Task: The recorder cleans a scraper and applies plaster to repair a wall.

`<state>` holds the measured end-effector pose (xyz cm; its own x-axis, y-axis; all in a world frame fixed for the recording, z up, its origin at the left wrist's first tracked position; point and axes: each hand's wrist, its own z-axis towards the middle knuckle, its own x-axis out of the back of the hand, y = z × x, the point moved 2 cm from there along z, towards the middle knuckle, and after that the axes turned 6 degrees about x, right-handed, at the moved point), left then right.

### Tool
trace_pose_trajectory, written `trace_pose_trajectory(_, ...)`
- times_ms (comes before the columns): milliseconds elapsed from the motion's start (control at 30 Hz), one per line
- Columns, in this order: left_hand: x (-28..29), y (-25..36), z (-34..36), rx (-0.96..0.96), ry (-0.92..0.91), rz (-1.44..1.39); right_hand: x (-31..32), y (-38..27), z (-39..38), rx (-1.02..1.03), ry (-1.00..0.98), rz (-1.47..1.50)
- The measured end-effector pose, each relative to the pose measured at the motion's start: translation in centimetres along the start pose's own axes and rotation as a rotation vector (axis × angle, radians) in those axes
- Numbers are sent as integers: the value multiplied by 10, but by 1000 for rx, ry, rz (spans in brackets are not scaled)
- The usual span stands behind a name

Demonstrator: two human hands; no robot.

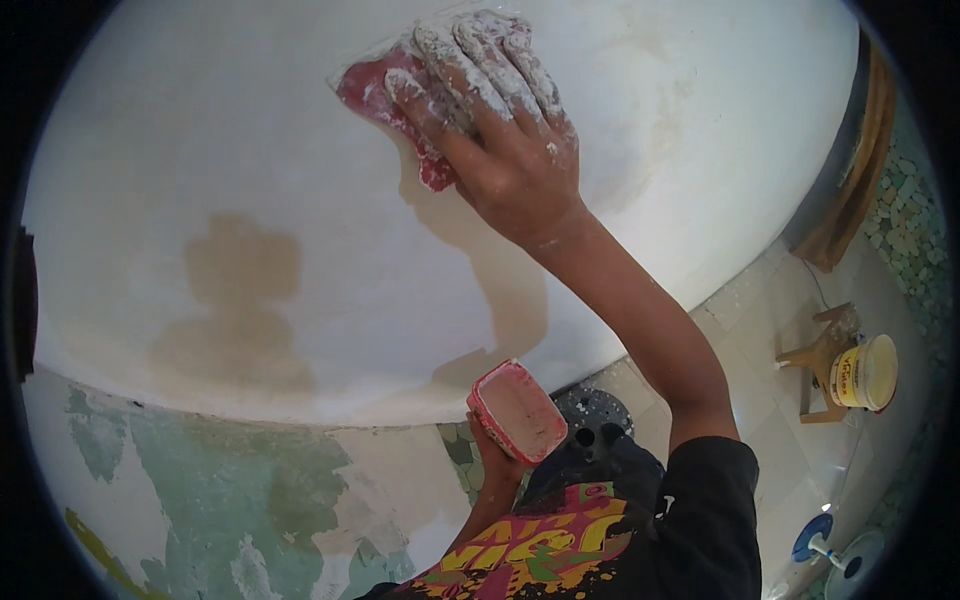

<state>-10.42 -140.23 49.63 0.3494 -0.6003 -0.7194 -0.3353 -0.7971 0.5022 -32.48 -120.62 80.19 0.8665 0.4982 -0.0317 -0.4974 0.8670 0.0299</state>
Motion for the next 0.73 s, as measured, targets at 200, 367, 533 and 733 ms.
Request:
trace_pose_trajectory(200,-16,2,-2,-19,41,49,16,-4,1,45,-66,-40)
trace_pose_trajectory(367,-14,-2,1,10,18,69,24,-4,6,114,-118,-108)
trace_pose_trajectory(533,-22,-9,-5,-11,-4,104,30,1,8,118,-120,-101)
trace_pose_trajectory(733,-22,-15,-14,-41,53,134,36,9,4,148,-218,-119)
